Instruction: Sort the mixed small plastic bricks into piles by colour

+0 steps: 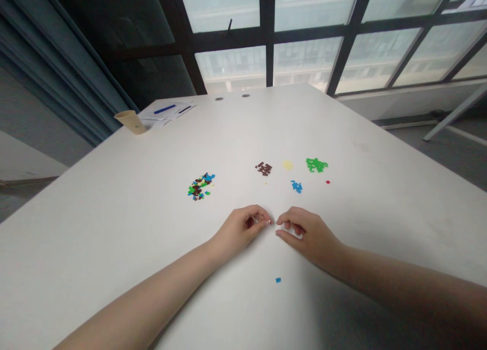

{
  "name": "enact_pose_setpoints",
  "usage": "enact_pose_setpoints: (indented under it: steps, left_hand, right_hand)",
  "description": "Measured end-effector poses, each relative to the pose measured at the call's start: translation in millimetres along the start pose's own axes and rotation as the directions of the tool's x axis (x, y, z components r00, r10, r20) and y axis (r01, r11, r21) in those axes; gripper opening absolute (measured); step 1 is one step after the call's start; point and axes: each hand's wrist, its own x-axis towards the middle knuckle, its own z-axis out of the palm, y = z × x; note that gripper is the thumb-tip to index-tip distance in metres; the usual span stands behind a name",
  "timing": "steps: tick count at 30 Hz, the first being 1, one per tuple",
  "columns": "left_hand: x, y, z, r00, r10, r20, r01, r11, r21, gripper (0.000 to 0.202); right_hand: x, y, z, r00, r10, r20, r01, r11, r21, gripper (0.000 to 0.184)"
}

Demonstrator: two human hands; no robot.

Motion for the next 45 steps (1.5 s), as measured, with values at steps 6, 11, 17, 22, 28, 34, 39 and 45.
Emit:
enact_pose_setpoints:
  steps: [6, 11, 17, 22, 28, 34, 39, 45]
  left_hand:
    - [-2.2, 1.7, 2.1, 0.999, -0.010, 0.042, 0.009, 1.000, 0.022, 0.013]
    - [-2.1, 1.7, 4.7, 0.992, -0.051, 0.117, 0.073, 0.980, -0.187, 0.014]
    - [-0.4, 1.1, 4.6, 0.979, -0.091, 0.185, 0.148, 0.935, -0.323, 0.011]
    - [-0.6, 2.0, 5.1, 0.976, -0.112, 0.189, 0.170, 0.929, -0.328, 0.010]
    - [-1.1, 2.9, 4.3, 0.974, -0.117, 0.192, 0.167, 0.949, -0.267, 0.010]
    - [-2.9, 2.9, 4.6, 0.982, -0.086, 0.168, 0.114, 0.979, -0.169, 0.017]
    - [-3.5, 2.8, 4.1, 0.990, -0.064, 0.129, 0.077, 0.992, -0.099, 0.024]
    - [-2.1, 2.5, 3.3, 0.988, -0.034, 0.150, 0.060, 0.982, -0.177, 0.018]
  right_hand:
    - [0.8, -3.6, -2.0, 0.997, -0.069, -0.046, 0.070, 0.997, 0.017, 0.004]
    - [1.8, -7.7, -5.0, 0.991, -0.125, -0.050, 0.127, 0.991, 0.040, 0.007]
    - [-0.9, -8.7, -4.3, 0.986, -0.152, -0.070, 0.156, 0.986, 0.056, 0.008]
    - [-2.7, -7.7, -2.1, 0.985, -0.157, -0.068, 0.162, 0.985, 0.065, 0.008]
    - [-3.6, -5.0, -1.1, 0.980, -0.190, -0.051, 0.194, 0.978, 0.077, 0.011]
    - [-3.7, -6.5, -1.7, 0.983, -0.164, -0.076, 0.170, 0.982, 0.083, 0.010]
    - [-2.3, -7.9, -2.9, 0.986, -0.148, -0.074, 0.154, 0.985, 0.075, 0.010]
    - [-0.9, -9.7, -5.1, 0.989, -0.131, -0.075, 0.137, 0.987, 0.080, 0.007]
